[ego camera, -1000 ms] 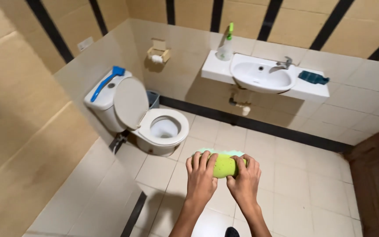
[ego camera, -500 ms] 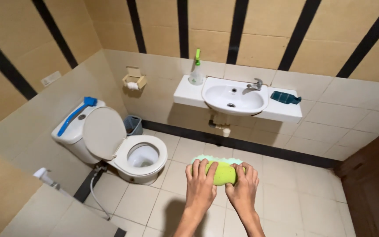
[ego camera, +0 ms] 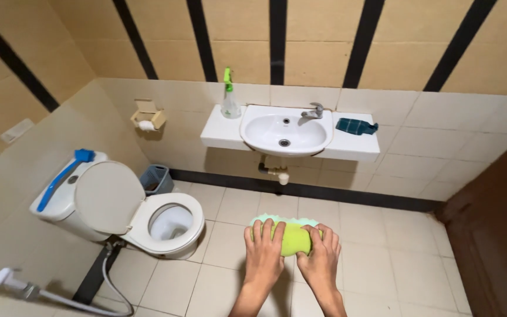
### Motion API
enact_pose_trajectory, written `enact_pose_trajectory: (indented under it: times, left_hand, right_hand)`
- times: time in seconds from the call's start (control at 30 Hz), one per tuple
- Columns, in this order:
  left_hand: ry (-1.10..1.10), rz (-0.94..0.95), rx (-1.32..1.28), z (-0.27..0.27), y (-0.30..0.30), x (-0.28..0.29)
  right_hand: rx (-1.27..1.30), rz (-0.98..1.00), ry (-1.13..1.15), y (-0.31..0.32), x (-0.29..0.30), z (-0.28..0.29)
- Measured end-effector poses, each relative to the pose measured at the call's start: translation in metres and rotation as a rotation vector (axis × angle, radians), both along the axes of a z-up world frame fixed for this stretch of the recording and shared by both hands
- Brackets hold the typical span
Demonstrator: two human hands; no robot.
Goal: The person scrubs the beige tiled walls and the white sink countertop using a green sponge. They move around the bathroom, cleaning vertical surfaces and the horizontal area around the sink basin.
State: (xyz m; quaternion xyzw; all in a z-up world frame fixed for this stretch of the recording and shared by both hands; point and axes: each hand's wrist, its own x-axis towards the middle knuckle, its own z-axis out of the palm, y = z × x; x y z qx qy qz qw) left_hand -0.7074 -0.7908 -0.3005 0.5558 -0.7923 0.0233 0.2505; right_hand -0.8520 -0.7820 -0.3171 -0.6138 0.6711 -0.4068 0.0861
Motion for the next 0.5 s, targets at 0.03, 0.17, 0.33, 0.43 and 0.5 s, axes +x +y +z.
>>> enact_pose_trajectory:
  times: [0.03, 0.17, 0.33, 0.43, 0.5]
  left_hand:
    - [0.0, -0.012, 0.006, 0.0, -0.005, -0.003]
    - [0.035, -0.088, 0.075, -0.001, -0.024, -0.01]
    - [0.097, -0.16, 0.071, -0.009, -0.067, -0.023]
    - [0.107, -0.206, 0.034, -0.008, -0.098, -0.019]
    - [0.201, -0.238, -0.002, -0.007, -0.122, -0.011]
  right_hand:
    - [0.006, -0.012, 0.0, -0.003, -0.004, -0.003]
    - [0.038, -0.048, 0.018, -0.014, -0.015, -0.01]
    - [0.002, -0.116, 0.065, -0.044, -0.024, -0.01]
    - [-0.011, -0.134, 0.089, -0.073, -0.023, -0.01]
    - [-0.004, -0.123, 0.114, -0.099, -0.018, -0.011]
